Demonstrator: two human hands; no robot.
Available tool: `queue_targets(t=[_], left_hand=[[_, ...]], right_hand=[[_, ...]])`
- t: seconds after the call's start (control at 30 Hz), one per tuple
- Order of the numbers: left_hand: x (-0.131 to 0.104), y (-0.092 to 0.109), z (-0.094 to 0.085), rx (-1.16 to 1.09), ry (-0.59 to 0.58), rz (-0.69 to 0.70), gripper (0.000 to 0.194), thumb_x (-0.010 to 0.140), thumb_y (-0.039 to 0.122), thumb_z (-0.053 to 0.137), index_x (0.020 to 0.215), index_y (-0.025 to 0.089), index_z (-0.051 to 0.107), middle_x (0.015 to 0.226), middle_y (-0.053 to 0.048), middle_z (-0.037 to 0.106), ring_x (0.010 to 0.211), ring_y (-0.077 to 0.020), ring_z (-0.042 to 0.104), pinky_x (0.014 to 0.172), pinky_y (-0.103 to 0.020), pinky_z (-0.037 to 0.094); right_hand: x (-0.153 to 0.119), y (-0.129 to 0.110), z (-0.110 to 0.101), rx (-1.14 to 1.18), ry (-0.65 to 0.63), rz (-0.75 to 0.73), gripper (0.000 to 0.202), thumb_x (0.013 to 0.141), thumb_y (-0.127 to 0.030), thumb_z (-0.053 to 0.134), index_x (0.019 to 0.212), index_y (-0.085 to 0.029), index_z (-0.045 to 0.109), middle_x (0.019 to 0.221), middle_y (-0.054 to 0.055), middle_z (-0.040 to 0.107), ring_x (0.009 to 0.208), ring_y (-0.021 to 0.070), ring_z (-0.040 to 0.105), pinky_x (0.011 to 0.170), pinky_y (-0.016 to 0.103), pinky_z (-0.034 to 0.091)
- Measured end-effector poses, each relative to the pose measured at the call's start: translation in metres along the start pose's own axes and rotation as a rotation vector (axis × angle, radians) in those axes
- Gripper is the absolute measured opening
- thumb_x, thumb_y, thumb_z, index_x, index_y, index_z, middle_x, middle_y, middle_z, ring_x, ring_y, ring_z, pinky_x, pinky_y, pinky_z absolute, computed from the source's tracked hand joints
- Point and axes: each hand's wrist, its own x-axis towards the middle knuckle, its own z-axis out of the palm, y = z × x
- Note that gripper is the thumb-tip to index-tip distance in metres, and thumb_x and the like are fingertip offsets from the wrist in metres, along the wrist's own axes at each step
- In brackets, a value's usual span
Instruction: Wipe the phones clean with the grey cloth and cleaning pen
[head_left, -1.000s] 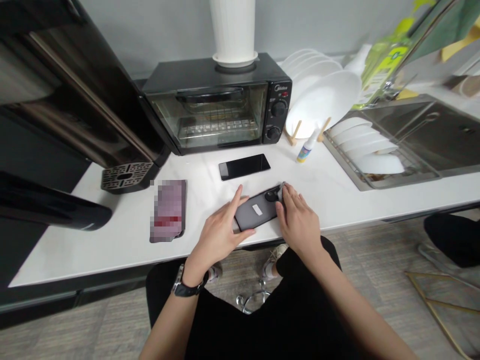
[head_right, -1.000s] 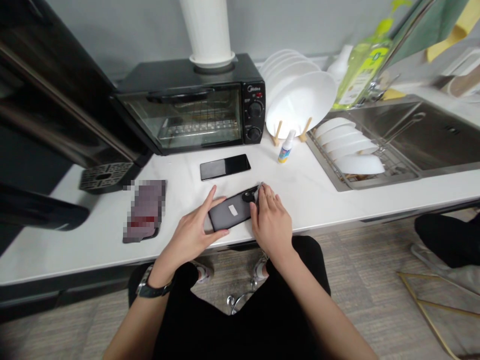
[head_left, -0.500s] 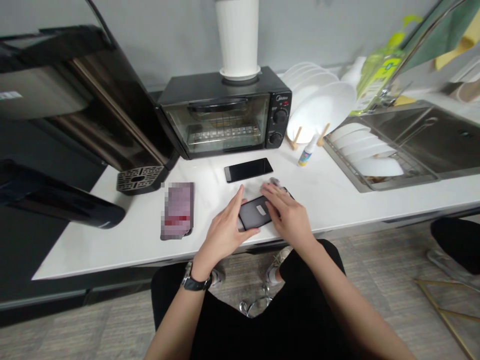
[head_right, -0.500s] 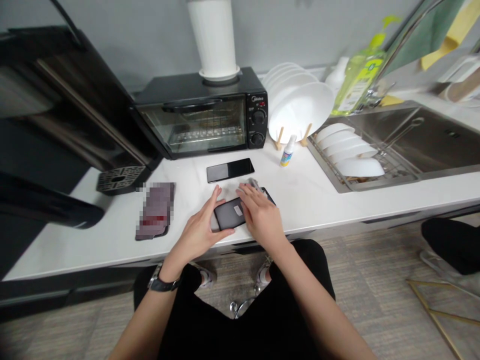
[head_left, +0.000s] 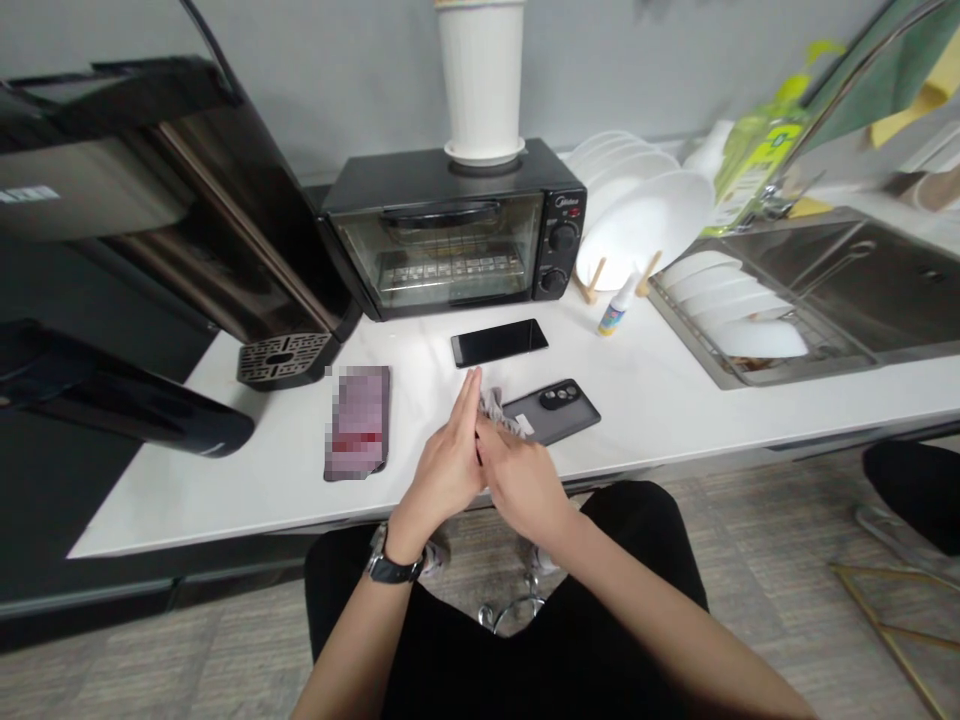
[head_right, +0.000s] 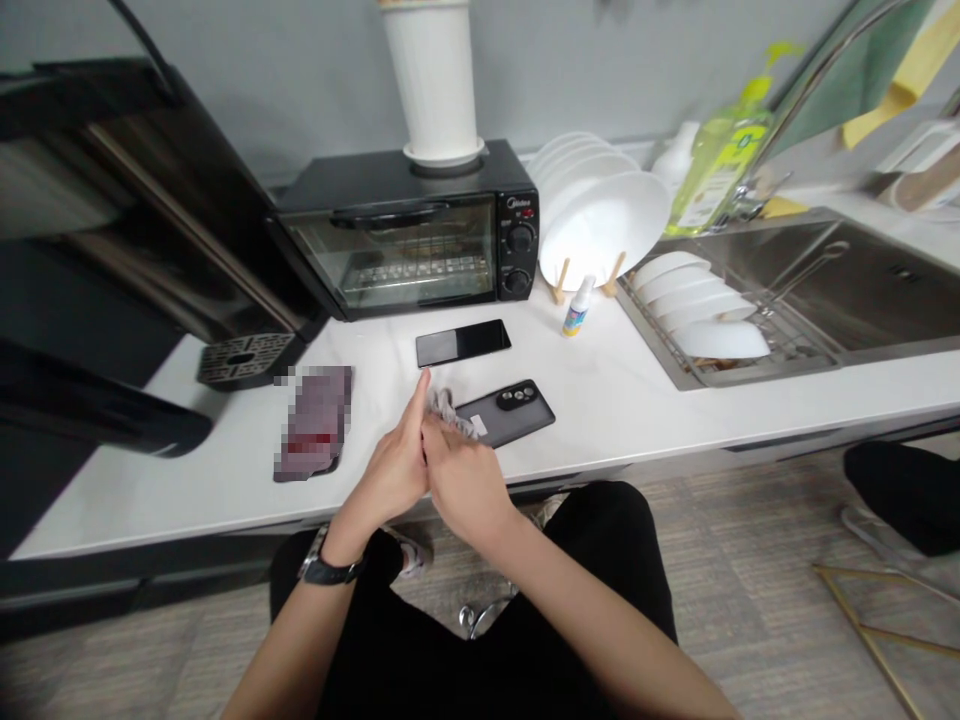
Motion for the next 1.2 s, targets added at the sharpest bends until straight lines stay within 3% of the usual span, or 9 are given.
queue_targets(t=[0.1, 0.27, 0.4, 0.47, 0.63, 0.77, 0.9, 1.03, 1.2], left_hand=[[0.0, 0.0, 0.001, -0.039, -0.016, -0.003, 0.122, 0.086, 0.007, 0.065, 0.167, 0.031, -0.022, 0.174, -0.02, 0.028, 0.146, -0.0341, 0.056, 0.105, -0.047, 0.059], [0.004, 0.001, 0.002, -0.043, -0.004, -0.022, 0.136, 0.081, 0.035, 0.087, 0.168, 0.034, -0.018, 0.17, -0.015, 0.04, 0.147, -0.0334, 0.055, 0.119, -0.052, 0.049], [0.004, 0.002, 0.001, -0.039, -0.028, 0.006, 0.13, 0.084, 0.036, 0.085, 0.168, 0.038, -0.015, 0.173, -0.01, 0.036, 0.151, -0.0288, 0.051, 0.123, -0.047, 0.045], [0.004, 0.002, 0.001, -0.033, -0.035, 0.016, 0.129, 0.085, 0.035, 0.085, 0.168, 0.039, -0.014, 0.174, -0.009, 0.034, 0.151, -0.0282, 0.05, 0.123, -0.046, 0.044], [0.004, 0.004, 0.0, -0.02, -0.023, -0.001, 0.131, 0.084, 0.036, 0.086, 0.168, 0.036, -0.015, 0.171, -0.012, 0.039, 0.151, -0.0293, 0.051, 0.123, -0.047, 0.045], [0.005, 0.004, -0.001, -0.026, -0.034, -0.011, 0.133, 0.083, 0.034, 0.087, 0.168, 0.037, -0.015, 0.172, -0.012, 0.037, 0.15, -0.0287, 0.051, 0.123, -0.046, 0.045], [0.006, 0.005, -0.001, -0.049, -0.046, 0.008, 0.132, 0.084, 0.033, 0.086, 0.167, 0.039, -0.016, 0.175, -0.009, 0.032, 0.152, -0.0274, 0.05, 0.124, -0.046, 0.043], [0.004, 0.001, 0.0, -0.035, -0.038, 0.001, 0.127, 0.085, 0.02, 0.078, 0.168, 0.035, -0.017, 0.177, -0.014, 0.025, 0.153, -0.0328, 0.048, 0.121, -0.05, 0.047], [0.001, -0.003, 0.001, -0.033, -0.037, 0.011, 0.115, 0.087, 0.008, 0.063, 0.169, 0.032, -0.014, 0.173, -0.016, 0.034, 0.148, -0.0316, 0.054, 0.114, -0.048, 0.053]], right_hand=[[-0.023, 0.002, -0.004, 0.074, -0.003, -0.089, 0.05, 0.107, -0.013, 0.036, 0.156, -0.011, 0.043, 0.128, 0.016, 0.076, 0.116, 0.025, 0.074, 0.099, 0.041, 0.062], [-0.06, 0.054, -0.029, -0.027, 0.059, -0.045, 0.058, 0.105, -0.01, 0.037, 0.163, -0.019, 0.037, 0.152, 0.012, 0.062, 0.135, 0.0228, 0.065, 0.117, 0.045, 0.052], [-0.054, 0.09, -0.044, -0.213, 0.103, 0.011, 0.062, 0.107, -0.017, 0.041, 0.168, -0.021, 0.029, 0.16, 0.012, 0.055, 0.16, 0.0343, 0.032, 0.125, 0.071, 0.032], [-0.042, 0.096, -0.047, -0.228, 0.068, -0.022, 0.062, 0.108, -0.02, 0.041, 0.169, -0.023, 0.028, 0.165, 0.009, 0.048, 0.163, 0.0358, 0.018, 0.126, 0.073, 0.028], [-0.028, 0.098, -0.051, -0.153, 0.094, -0.066, 0.063, 0.11, -0.028, 0.042, 0.169, -0.021, 0.025, 0.176, 0.011, 0.023, 0.163, 0.0308, 0.024, 0.129, 0.06, 0.033], [-0.037, 0.103, -0.048, -0.208, 0.142, 0.016, 0.062, 0.109, -0.032, 0.047, 0.167, -0.018, 0.031, 0.17, 0.015, 0.037, 0.159, 0.0326, 0.033, 0.125, 0.061, 0.039], [-0.023, 0.088, -0.028, -0.229, 0.153, 0.059, 0.051, 0.107, -0.014, 0.039, 0.156, -0.015, 0.051, 0.158, 0.016, 0.054, 0.151, 0.0293, 0.048, 0.121, 0.052, 0.048], [0.001, 0.036, -0.003, -0.157, 0.069, -0.014, 0.047, 0.102, -0.005, 0.042, 0.145, -0.007, 0.061, 0.152, 0.021, 0.059, 0.144, 0.0291, 0.057, 0.12, 0.048, 0.049], [-0.021, 0.004, 0.0, 0.008, 0.025, -0.109, 0.043, 0.106, -0.013, 0.041, 0.144, -0.008, 0.06, 0.153, 0.016, 0.06, 0.145, 0.0239, 0.056, 0.124, 0.044, 0.044]])
